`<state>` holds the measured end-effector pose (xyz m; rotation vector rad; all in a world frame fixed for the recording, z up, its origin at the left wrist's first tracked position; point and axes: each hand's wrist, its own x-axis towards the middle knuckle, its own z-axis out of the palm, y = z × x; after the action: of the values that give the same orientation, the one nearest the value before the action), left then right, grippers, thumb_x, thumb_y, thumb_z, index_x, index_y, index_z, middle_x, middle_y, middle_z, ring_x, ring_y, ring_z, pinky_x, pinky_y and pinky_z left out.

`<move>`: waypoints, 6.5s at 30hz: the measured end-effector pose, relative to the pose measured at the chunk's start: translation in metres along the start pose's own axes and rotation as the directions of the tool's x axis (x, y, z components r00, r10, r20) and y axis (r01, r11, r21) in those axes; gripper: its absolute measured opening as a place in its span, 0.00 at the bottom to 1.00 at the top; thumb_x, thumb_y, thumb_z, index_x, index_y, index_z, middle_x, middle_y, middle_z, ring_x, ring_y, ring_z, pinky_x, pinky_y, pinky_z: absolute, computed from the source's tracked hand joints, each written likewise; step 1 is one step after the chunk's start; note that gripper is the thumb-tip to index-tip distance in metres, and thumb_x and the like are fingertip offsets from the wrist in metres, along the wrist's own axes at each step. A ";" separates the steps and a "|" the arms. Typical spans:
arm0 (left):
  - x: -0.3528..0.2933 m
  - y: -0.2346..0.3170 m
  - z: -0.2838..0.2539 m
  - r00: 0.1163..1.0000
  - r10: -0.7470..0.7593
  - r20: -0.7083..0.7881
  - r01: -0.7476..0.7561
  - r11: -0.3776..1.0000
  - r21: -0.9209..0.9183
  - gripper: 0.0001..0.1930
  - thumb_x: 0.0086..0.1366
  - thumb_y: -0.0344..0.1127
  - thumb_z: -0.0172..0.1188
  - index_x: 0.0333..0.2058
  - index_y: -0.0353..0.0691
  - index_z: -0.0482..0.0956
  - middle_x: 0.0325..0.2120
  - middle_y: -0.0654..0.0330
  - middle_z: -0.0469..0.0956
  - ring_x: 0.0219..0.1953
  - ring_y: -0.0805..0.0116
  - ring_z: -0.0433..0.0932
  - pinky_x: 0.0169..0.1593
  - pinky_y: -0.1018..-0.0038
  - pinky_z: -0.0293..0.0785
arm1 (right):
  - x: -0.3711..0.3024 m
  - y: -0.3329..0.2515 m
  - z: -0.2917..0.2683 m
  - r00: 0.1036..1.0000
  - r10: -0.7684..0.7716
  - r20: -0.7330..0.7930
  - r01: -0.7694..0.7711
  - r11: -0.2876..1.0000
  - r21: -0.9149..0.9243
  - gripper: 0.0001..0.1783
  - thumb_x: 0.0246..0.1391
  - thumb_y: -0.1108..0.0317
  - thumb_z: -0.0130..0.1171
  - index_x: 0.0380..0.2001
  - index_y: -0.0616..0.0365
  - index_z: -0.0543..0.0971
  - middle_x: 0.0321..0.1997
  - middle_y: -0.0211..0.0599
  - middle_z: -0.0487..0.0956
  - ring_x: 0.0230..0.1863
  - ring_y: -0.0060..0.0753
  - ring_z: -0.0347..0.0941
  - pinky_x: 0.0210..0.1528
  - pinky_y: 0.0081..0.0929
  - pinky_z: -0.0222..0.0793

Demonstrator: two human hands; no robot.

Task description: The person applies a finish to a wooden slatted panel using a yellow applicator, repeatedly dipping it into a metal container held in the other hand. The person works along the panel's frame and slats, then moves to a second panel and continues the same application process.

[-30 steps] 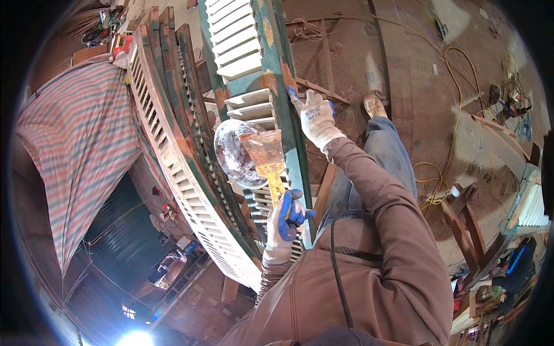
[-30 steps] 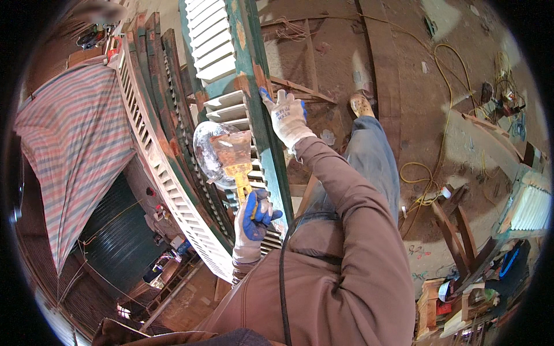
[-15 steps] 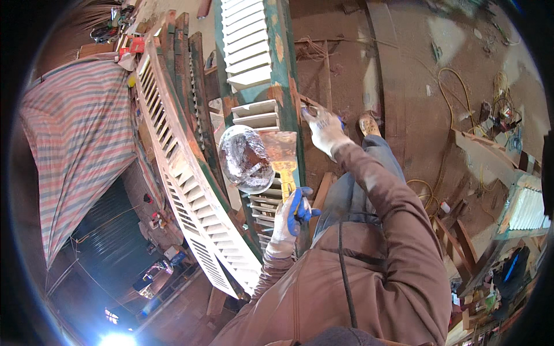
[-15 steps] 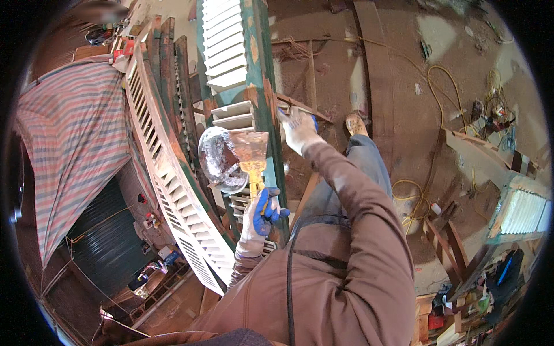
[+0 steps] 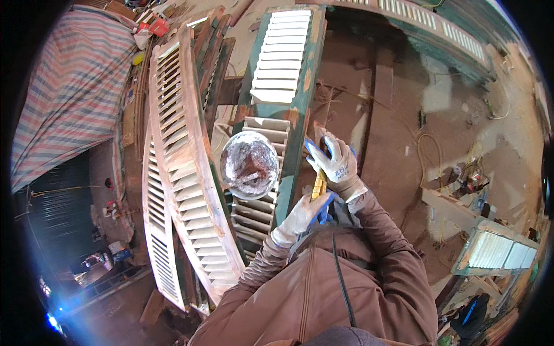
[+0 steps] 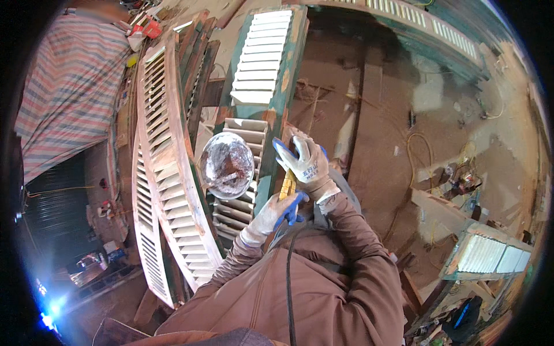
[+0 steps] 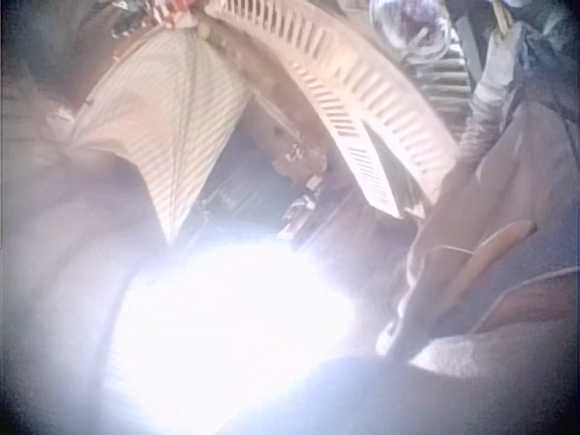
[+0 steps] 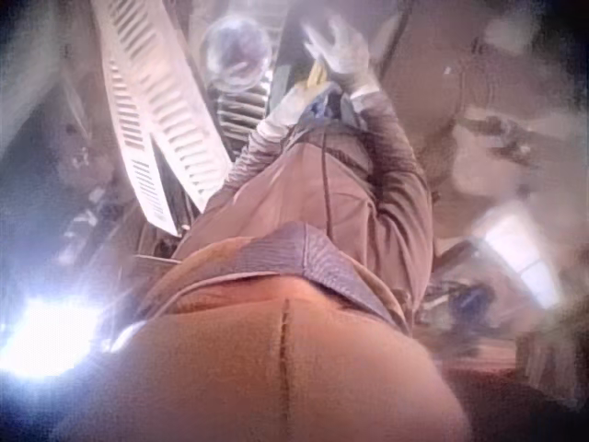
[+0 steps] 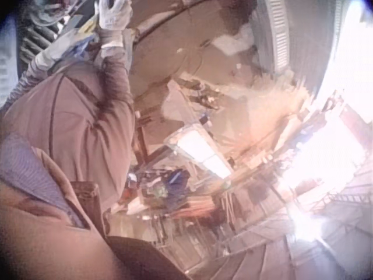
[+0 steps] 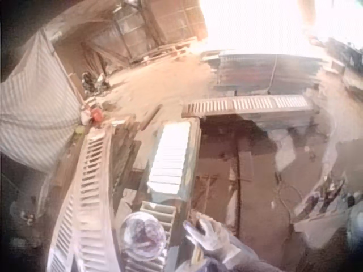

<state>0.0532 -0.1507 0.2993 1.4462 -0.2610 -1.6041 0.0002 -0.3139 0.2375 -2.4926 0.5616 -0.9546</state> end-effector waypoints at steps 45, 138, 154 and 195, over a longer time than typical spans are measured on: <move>0.548 0.307 -0.209 0.482 0.851 -0.209 0.319 0.052 0.946 0.30 0.71 0.48 0.54 0.67 0.39 0.67 0.62 0.43 0.66 0.64 0.42 0.64 0.67 0.47 0.57 | 0.293 0.391 0.247 0.883 0.398 0.250 -0.381 0.917 -0.117 0.28 0.55 0.65 0.62 0.57 0.68 0.74 0.60 0.50 0.76 0.55 0.46 0.75 0.53 0.35 0.77; 0.550 0.309 -0.208 0.578 0.795 -0.184 0.286 0.014 0.958 0.29 0.72 0.41 0.50 0.67 0.31 0.63 0.64 0.41 0.65 0.66 0.39 0.62 0.67 0.46 0.55 | 0.376 0.432 0.204 0.926 0.229 0.299 -0.234 0.972 -0.022 0.24 0.47 0.68 0.65 0.50 0.56 0.81 0.58 0.36 0.78 0.54 0.37 0.74 0.47 0.34 0.74; 0.528 0.292 -0.215 0.491 0.798 -0.350 0.295 0.225 0.928 0.25 0.64 0.43 0.58 0.59 0.45 0.71 0.60 0.42 0.66 0.61 0.39 0.65 0.64 0.42 0.60 | 0.297 0.371 0.096 0.578 0.551 0.602 -0.810 0.301 0.503 0.18 0.67 0.68 0.58 0.57 0.60 0.79 0.54 0.36 0.81 0.46 0.31 0.78 0.49 0.28 0.75; 0.093 -0.353 -0.089 -0.086 -0.535 -0.841 -0.951 0.296 -0.091 0.23 0.68 0.48 0.65 0.55 0.41 0.79 0.45 0.66 0.81 0.43 0.73 0.80 0.45 0.72 0.76 | -0.031 -0.196 0.199 -0.084 -0.849 0.522 -0.202 0.528 0.825 0.20 0.66 0.65 0.60 0.58 0.62 0.78 0.60 0.40 0.79 0.52 0.32 0.79 0.54 0.31 0.74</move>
<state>-0.0281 0.0101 -0.0308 0.9141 1.0492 0.4365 0.1599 -0.0893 0.1846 -1.7089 -1.0198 0.6690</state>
